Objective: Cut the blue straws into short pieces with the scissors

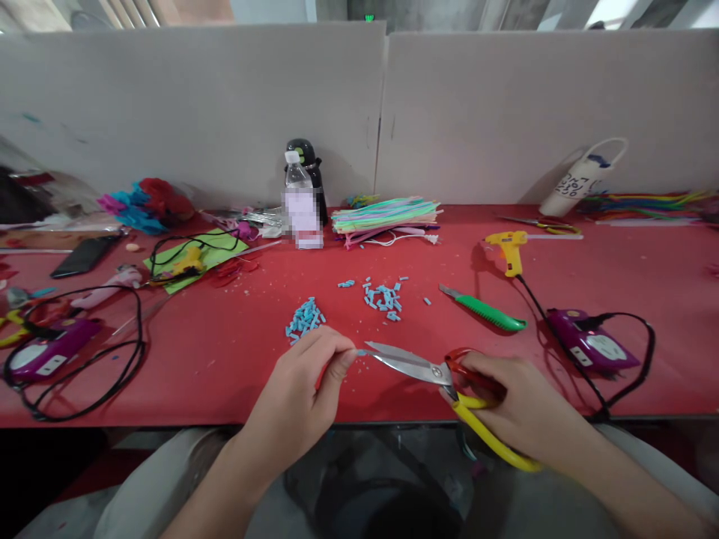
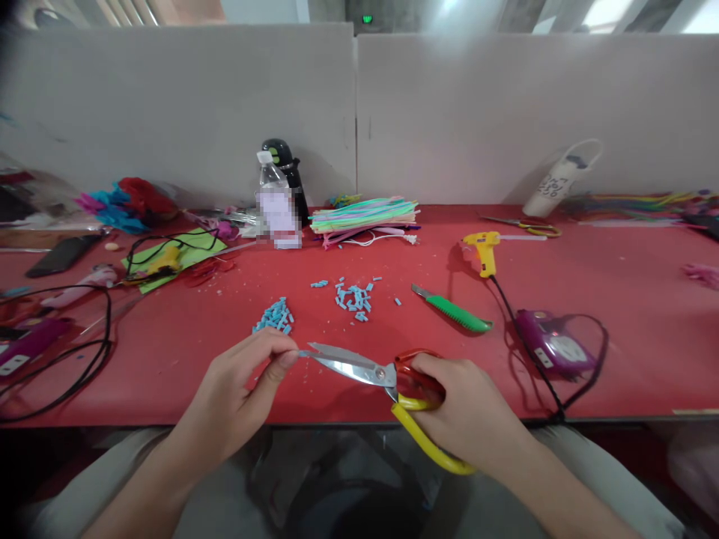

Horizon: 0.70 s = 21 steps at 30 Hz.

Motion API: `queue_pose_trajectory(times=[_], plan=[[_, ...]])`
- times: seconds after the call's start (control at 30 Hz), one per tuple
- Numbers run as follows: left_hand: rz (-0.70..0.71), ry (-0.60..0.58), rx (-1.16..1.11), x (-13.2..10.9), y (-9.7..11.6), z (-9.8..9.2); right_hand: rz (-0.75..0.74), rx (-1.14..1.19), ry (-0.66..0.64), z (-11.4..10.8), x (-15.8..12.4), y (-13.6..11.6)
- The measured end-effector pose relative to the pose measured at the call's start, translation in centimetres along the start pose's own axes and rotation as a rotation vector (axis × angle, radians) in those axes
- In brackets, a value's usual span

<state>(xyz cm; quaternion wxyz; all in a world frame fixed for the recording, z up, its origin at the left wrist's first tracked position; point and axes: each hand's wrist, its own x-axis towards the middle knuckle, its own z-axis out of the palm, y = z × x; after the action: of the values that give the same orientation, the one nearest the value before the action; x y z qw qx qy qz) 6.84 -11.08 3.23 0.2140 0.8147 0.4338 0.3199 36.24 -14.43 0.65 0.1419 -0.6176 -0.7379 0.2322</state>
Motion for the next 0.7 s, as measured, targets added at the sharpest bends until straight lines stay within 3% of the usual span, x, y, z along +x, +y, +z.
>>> queue_pose_trajectory(times=[0.7], plan=[[-0.004,-0.005,0.014,0.11,0.07,-0.05,0.025,-0.074,-0.027,0.45,0.14,0.34]])
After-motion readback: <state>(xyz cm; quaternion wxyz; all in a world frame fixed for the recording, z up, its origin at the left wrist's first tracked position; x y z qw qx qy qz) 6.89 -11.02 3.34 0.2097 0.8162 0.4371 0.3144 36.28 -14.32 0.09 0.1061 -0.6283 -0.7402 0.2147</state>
